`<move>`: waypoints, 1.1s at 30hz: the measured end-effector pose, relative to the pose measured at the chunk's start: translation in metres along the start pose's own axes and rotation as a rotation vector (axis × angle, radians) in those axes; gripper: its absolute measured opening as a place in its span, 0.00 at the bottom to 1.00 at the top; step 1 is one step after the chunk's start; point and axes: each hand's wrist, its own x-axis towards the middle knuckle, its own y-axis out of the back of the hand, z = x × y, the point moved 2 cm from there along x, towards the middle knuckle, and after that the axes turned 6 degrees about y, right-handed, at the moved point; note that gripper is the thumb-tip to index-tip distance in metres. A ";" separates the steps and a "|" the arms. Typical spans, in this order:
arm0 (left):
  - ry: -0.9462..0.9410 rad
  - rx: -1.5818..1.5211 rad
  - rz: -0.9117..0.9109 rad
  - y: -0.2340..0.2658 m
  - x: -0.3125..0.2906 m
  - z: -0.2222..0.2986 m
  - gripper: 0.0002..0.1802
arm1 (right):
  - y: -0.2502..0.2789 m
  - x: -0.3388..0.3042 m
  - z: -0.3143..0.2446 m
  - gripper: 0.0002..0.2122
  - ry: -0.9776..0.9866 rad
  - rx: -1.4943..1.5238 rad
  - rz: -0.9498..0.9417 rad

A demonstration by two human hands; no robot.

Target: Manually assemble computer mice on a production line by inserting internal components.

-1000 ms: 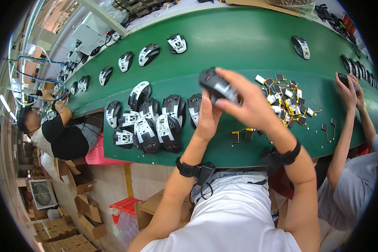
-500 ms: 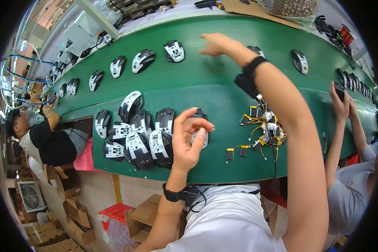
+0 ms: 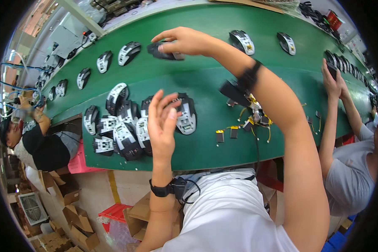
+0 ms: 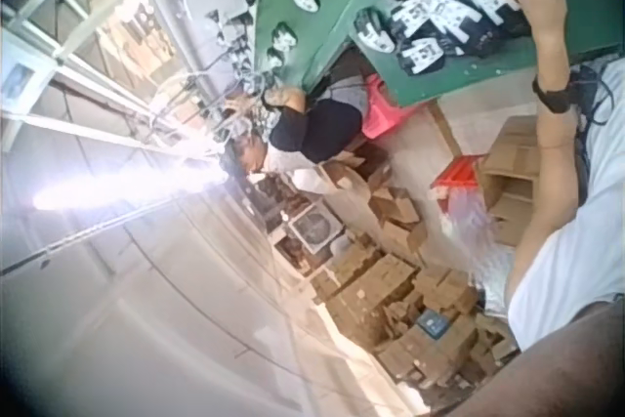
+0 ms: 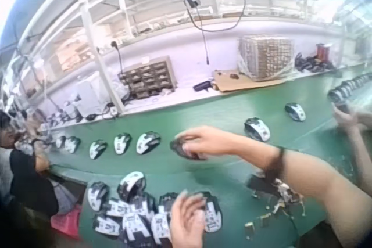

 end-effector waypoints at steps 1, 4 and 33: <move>0.040 -0.101 0.000 -0.005 0.002 0.002 0.29 | 0.002 -0.035 -0.038 0.23 -0.006 0.013 -0.002; 0.241 -0.529 -0.202 -0.032 0.002 -0.007 0.32 | -0.015 -0.138 -0.105 0.28 0.160 -0.208 0.130; 0.184 -0.499 -0.417 -0.047 0.021 -0.005 0.44 | -0.025 -0.204 -0.055 0.06 -0.257 0.390 0.497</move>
